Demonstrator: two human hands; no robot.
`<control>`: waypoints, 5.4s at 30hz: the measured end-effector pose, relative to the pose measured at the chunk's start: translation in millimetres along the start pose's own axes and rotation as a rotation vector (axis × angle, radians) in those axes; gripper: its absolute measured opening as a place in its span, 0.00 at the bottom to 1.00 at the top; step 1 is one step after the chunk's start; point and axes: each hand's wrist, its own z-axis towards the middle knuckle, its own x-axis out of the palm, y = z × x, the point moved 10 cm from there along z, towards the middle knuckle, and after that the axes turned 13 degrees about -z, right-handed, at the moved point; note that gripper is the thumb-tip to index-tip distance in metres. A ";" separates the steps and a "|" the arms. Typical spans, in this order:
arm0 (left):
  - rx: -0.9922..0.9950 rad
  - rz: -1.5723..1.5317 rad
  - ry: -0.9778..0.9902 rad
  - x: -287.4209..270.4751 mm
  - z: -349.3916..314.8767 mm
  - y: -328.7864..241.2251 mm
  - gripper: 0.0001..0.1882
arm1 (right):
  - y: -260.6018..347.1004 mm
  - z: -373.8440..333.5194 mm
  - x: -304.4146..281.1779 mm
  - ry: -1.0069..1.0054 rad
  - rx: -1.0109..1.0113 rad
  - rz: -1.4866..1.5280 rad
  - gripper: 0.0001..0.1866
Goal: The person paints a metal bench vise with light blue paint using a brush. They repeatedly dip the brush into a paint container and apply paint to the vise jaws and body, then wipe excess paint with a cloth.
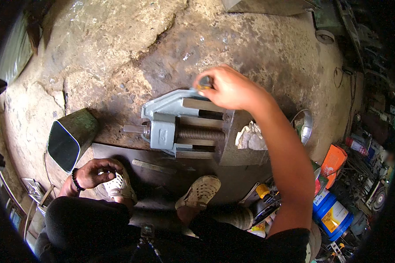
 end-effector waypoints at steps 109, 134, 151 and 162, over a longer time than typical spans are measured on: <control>-0.094 0.260 0.073 19.5 34.4 -10.4 0.16 | -197.5 -157.4 -11.6 -0.265 0.285 0.319 0.14; -0.111 0.274 0.092 20.3 38.3 -13.1 0.15 | -192.5 -184.2 -26.9 -0.305 0.379 0.050 0.12; -0.047 0.281 0.084 18.8 37.6 -15.8 0.14 | -157.6 -81.6 -37.3 -0.141 0.361 -0.164 0.08; -0.031 0.255 0.092 17.6 36.0 -19.7 0.14 | -127.6 -59.8 -35.5 -0.086 0.328 -0.327 0.20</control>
